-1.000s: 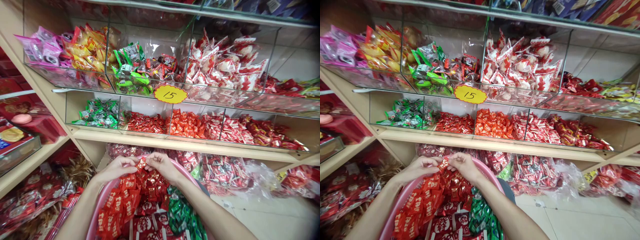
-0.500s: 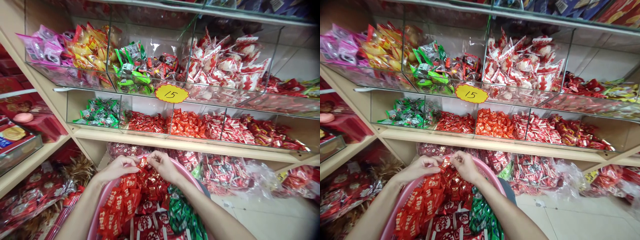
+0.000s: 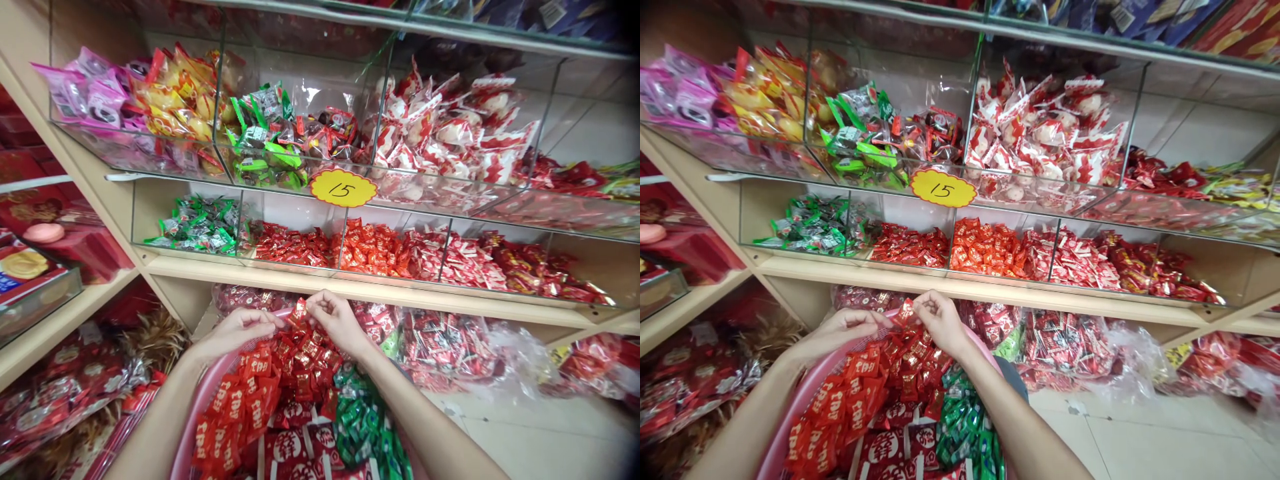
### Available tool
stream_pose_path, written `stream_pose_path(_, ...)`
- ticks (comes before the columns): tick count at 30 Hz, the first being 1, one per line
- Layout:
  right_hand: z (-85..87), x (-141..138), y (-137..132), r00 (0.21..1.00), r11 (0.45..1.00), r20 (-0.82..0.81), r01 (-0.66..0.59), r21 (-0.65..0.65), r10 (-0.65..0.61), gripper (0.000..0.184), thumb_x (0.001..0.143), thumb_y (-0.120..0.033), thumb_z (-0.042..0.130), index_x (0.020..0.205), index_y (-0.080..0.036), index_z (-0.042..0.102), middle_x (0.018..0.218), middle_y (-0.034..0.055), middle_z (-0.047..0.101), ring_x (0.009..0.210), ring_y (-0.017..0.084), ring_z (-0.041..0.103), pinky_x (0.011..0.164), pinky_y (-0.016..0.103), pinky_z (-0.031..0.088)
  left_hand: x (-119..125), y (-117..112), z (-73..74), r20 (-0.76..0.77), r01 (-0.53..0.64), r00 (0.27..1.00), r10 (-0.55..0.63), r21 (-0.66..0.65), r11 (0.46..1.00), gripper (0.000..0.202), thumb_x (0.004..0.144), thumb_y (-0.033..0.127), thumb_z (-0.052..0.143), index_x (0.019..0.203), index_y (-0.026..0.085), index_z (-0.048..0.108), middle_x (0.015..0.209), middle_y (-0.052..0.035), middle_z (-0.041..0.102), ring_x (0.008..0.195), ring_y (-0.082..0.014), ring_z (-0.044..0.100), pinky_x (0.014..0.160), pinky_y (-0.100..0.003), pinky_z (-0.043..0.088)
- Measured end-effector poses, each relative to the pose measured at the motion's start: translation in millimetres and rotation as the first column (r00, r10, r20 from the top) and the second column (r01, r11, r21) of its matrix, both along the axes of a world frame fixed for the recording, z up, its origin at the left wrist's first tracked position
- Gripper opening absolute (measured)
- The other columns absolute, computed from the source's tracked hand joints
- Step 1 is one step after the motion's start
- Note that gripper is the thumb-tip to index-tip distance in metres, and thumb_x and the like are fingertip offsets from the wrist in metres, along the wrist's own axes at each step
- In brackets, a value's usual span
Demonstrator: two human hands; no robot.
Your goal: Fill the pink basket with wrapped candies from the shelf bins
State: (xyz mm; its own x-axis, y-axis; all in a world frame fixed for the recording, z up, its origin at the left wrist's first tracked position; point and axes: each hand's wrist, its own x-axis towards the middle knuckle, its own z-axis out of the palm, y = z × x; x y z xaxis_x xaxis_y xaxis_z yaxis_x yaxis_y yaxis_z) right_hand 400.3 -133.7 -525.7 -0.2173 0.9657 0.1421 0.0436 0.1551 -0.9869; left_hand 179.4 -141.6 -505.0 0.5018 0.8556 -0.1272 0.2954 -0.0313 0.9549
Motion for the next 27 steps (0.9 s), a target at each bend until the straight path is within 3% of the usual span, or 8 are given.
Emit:
stream_pose_path(7,-11.4,-3.0,-5.4,0.938,0.978,0.334,-0.146,0.146,0.090,0.016,0.079,-0.030,0.051,0.073,-0.017,0.059,0.062,-0.0022,0.053,0.056,0.010,0.044,0.054,0.022,0.034,-1.2,-2.4,0.6,0.008,-0.010,1.000,0.010,-0.009,1.000,0.036,0.079,0.042,0.055,0.099,0.015,0.068,0.096,-0.0070,0.068,0.091,-0.0205,0.058,0.080,-0.027,0.043)
stream_pose_path(11,-15.0,-2.8,-7.2,0.877,0.965,0.476,-0.179,0.193,0.067,0.013,0.079,-0.021,0.048,0.072,-0.017,0.059,0.063,-0.0024,0.055,0.057,0.010,0.045,0.056,0.021,0.034,-1.0,-3.1,1.4,0.016,-0.009,1.000,0.009,-0.014,1.000,0.037,0.080,0.041,0.054,0.103,0.015,0.067,0.095,-0.0076,0.068,0.093,-0.0211,0.057,0.084,-0.029,0.042)
stream_pose_path(23,-11.1,-5.9,-12.3,0.781,0.944,0.621,-0.147,0.295,-0.072,0.008,0.079,-0.018,0.052,0.076,-0.018,0.059,0.072,0.0011,0.060,0.065,0.013,0.052,0.060,0.022,0.036,-0.3,-4.1,4.4,0.019,-0.012,1.000,0.012,0.004,1.000,0.033,0.079,0.041,0.055,0.095,0.015,0.069,0.097,-0.0074,0.068,0.094,-0.0210,0.057,0.084,-0.028,0.042)
stream_pose_path(27,-0.2,-7.1,-15.7,0.741,0.935,0.657,-0.121,0.334,-0.139,0.009,0.080,-0.023,0.054,0.081,-0.017,0.060,0.076,0.0021,0.060,0.065,0.012,0.053,0.060,0.022,0.036,0.7,-2.9,2.9,-0.004,-0.001,1.000,0.001,0.040,0.999,0.034,0.080,0.041,0.054,0.096,0.014,0.068,0.092,-0.0064,0.068,0.089,-0.0194,0.058,0.082,-0.027,0.042)
